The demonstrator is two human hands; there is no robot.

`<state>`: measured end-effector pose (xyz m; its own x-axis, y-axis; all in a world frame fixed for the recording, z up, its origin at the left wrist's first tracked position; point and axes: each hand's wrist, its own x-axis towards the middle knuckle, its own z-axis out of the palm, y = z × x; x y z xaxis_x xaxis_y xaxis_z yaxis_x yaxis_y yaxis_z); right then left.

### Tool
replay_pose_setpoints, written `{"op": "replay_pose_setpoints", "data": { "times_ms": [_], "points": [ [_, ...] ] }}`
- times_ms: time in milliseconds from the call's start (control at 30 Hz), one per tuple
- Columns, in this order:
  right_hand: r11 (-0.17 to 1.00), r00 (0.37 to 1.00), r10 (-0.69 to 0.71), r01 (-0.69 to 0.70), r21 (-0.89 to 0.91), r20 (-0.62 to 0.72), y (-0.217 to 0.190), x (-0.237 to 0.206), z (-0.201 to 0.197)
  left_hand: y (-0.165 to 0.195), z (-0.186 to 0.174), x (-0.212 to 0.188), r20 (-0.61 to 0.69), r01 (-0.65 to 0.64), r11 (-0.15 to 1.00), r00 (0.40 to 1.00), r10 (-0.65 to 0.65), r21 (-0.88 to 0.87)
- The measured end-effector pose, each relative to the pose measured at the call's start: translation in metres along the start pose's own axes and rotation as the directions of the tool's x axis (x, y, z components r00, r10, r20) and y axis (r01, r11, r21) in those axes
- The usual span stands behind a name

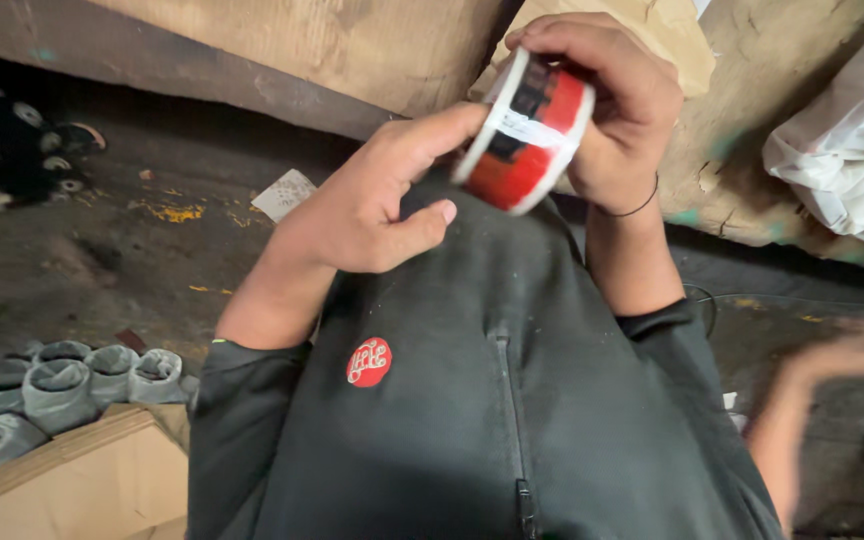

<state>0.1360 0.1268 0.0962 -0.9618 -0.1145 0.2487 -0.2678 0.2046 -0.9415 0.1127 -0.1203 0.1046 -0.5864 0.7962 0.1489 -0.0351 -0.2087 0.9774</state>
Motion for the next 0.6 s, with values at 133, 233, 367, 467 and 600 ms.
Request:
{"op": "replay_pose_setpoints", "data": {
  "times_ms": [133, 233, 367, 467, 600],
  "points": [
    [0.987, 0.989, 0.142, -0.14, 0.073, -0.028, 0.002, -0.005, 0.006, 0.007, 0.003, -0.005, 0.026, 0.068, 0.983, 0.998, -0.065, -0.173],
    [0.94, 0.958, 0.285, -0.275, 0.203, -0.021, 0.0, -0.006, 0.01, 0.009, 0.003, -0.004, 0.008, 0.088, 0.975, 0.996, -0.088, -0.202],
    [0.943, 0.975, 0.213, -0.222, 0.249, 0.062, -0.003, -0.004, 0.009, 0.01, 0.002, 0.0, -0.009, 0.027, 0.995, 1.0, -0.028, -0.096],
    [0.92, 0.962, 0.261, -0.275, 0.279, 0.087, -0.004, -0.004, 0.007, 0.011, 0.004, 0.005, -0.031, 0.021, 1.0, 0.999, -0.021, -0.001],
    [0.752, 0.854, 0.516, -0.488, 0.443, 0.067, -0.003, -0.017, 0.011, 0.014, 0.009, 0.012, -0.09, 0.055, 0.989, 0.995, -0.043, 0.134]
  ]
}}
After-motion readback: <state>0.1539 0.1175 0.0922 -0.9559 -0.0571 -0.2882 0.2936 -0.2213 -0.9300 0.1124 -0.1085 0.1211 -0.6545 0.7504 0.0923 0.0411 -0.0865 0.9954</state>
